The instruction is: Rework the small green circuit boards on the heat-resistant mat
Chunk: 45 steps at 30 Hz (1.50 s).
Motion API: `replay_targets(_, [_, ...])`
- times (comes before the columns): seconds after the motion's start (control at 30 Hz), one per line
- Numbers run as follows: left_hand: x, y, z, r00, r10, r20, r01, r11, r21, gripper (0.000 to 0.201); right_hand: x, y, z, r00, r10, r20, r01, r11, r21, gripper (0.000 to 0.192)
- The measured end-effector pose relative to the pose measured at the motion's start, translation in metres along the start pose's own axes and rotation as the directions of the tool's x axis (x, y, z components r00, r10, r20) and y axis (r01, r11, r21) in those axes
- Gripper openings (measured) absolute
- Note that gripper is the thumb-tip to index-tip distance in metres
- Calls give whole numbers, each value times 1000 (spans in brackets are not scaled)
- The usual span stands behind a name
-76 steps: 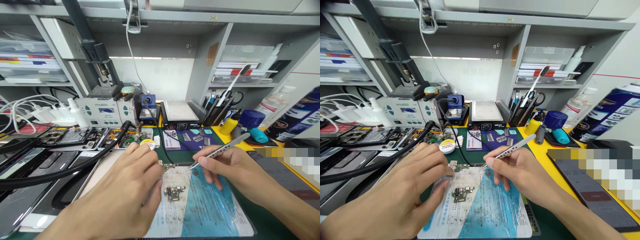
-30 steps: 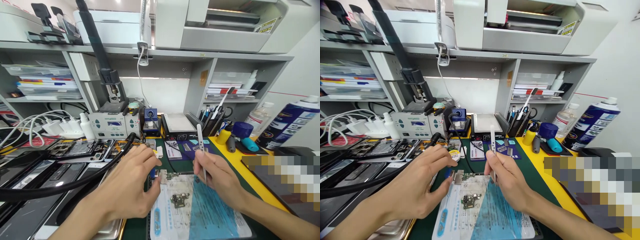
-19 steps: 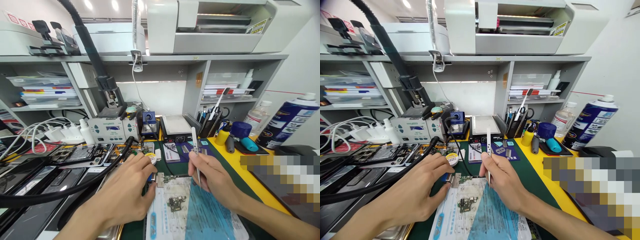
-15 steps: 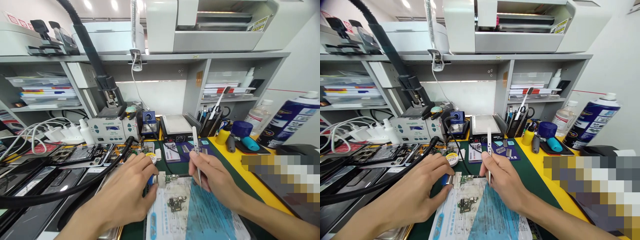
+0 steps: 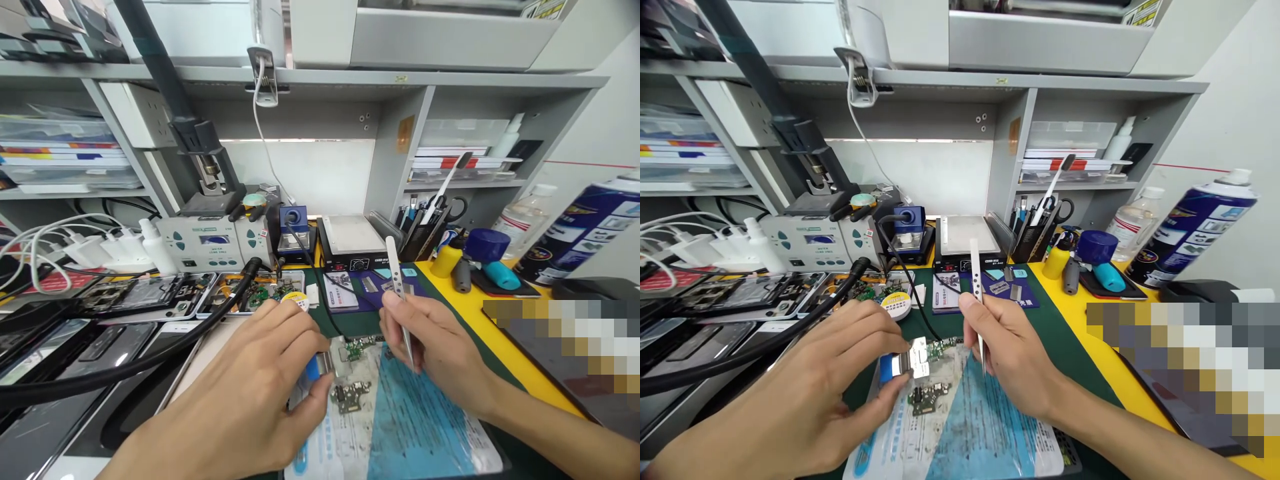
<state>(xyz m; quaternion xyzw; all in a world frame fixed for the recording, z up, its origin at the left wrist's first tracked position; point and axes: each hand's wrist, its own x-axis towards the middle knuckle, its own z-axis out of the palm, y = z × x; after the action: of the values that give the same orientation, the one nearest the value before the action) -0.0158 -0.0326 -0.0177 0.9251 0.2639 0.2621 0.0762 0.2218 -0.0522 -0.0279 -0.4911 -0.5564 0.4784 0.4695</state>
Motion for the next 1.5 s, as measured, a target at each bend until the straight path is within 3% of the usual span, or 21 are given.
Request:
replay_targets(0.1, [0,2,2,999,34,-30,-34,999,-2,9,1,-1,-1,999,-23,27,22,999,38,56])
replay_targets(0.3, [1,6,7,985,130,-116,-124,991,57,4,3,-7,-3,993,98,62,-100,995,25,47])
replay_targets(0.4, [0,8,7,984,107,-145,-100,993,55,8,1,-10,-5,995,69,69,-69,998,-6,39])
replay_targets(0.53, [1,10,7,985,34,-169,-31,999,23,12,-2,-16,-5,977,93,192,-71,990,-122,35])
replay_targets(0.6, [1,11,8,986,-37,-163,32,999,-30,12,-2,-17,-5,973,116,197,-89,986,-140,35])
replay_targets(0.7, [3,14,9,961,-268,-72,253,952,-172,12,0,-15,-5,977,124,175,-102,986,-128,34])
replay_targets(0.8, [5,16,8,843,-526,111,529,777,-341,17,3,-11,-6,977,136,163,-133,991,-31,35])
replay_targets(0.87, [7,16,5,773,-595,220,619,634,-463,24,5,-8,-7,978,145,149,-152,988,37,35])
replay_targets(0.97, [9,14,2,744,-588,316,638,486,-598,31,5,-7,-7,980,143,140,-155,985,73,31])
replay_targets(1.07, [9,11,1,746,-571,341,628,436,-645,35,4,-6,-7,981,138,140,-150,986,78,29])
replay_targets(1.27, [8,7,4,749,-548,372,630,415,-656,36,5,-4,-7,981,136,137,-148,985,83,27])
replay_targets(1.5, [7,6,3,744,-534,401,655,468,-593,38,5,-4,-7,979,144,146,-157,985,77,27])
